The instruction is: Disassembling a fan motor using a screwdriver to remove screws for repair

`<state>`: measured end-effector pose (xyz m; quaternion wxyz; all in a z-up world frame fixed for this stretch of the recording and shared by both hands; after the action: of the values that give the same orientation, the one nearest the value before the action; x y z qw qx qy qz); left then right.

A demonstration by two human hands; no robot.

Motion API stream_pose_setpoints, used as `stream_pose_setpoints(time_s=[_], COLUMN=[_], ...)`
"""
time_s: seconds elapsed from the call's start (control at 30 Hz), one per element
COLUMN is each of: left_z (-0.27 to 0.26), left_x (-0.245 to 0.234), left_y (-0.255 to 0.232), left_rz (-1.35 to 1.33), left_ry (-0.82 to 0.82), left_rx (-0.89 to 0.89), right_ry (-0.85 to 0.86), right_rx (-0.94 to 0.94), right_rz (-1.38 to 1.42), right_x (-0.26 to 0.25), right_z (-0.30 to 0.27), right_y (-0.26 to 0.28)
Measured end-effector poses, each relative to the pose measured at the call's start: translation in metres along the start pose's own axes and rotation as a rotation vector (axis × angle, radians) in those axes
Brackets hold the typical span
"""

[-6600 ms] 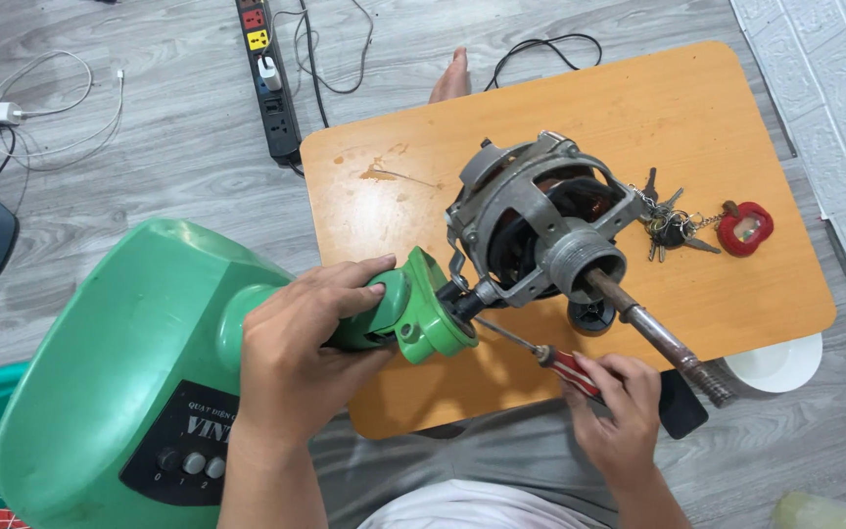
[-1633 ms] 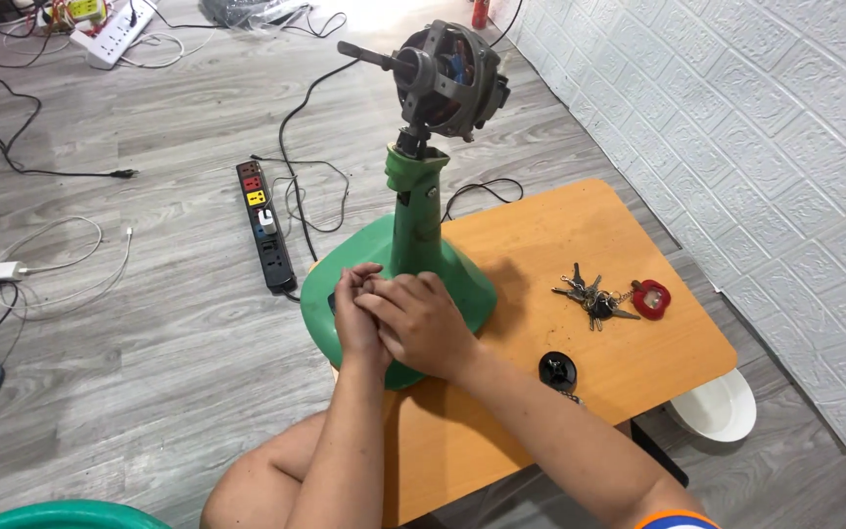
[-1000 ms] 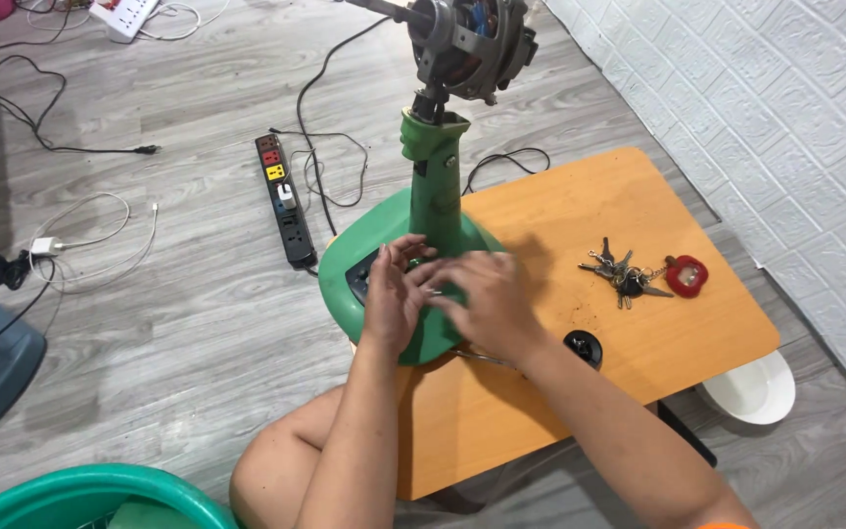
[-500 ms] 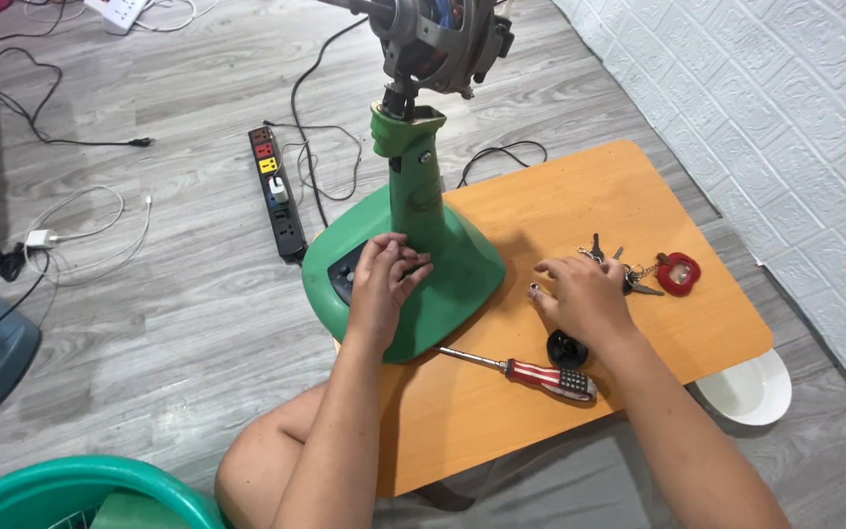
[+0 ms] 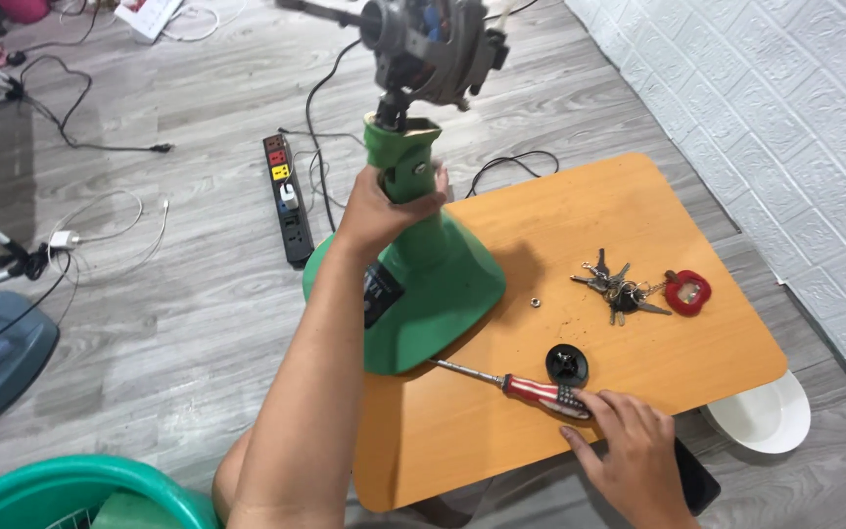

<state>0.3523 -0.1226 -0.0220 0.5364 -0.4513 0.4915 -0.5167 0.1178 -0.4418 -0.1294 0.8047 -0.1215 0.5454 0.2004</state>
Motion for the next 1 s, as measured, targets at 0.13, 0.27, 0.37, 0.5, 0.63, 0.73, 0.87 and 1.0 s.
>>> stream_pose_setpoints(time_s=[0.13,0.27,0.37,0.5,0.63,0.73,0.87,1.0], left_z=[-0.002,-0.023,-0.043,-0.085,-0.130,-0.168,-0.208,-0.224], left_x=[0.005,-0.005,-0.025,-0.067,-0.110,-0.147,-0.170,-0.193], left_y=[-0.007,-0.013,-0.008,-0.044,-0.066,-0.050,-0.037,-0.006], left_rz=[0.084,0.214,0.073,0.273,0.346,0.277,0.102,0.004], left_ry=[-0.057,-0.160,-0.128,-0.241,-0.326,-0.349,-0.394,-0.483], left_rx=[0.081,0.139,0.148,0.185,0.078,-0.070,-0.211,-0.273], right_ry=[0.001,0.080,0.002,-0.069,-0.199,-0.325,-0.450,-0.458], right_rx=[0.068,0.083,0.039,0.033,0.132,0.260,0.537,0.516], right_rz=[0.088,0.038,0.189,0.316,0.646,1.063,1.686,2.011], right_x=[0.011,0.025,0.022,0.029,0.044,0.067,0.075,0.091], right_z=[0.003,0.002,-0.002,-0.026,-0.062,-0.084,-0.081,-0.050], right_y=[-0.001,0.005,0.011,0.009,-0.009,-0.019,-0.004,0.013])
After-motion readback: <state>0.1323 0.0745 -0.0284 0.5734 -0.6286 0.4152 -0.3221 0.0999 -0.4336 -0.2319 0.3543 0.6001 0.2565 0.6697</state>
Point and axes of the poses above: each hand's wrist, its own z-axis towards the middle knuckle, its own x-axis out of the palm, y = z × x, the point moved 9 cm from there along z, towards the middle knuckle, and after that the axes turned 11 degrees about -x, right-handed, at the moved point
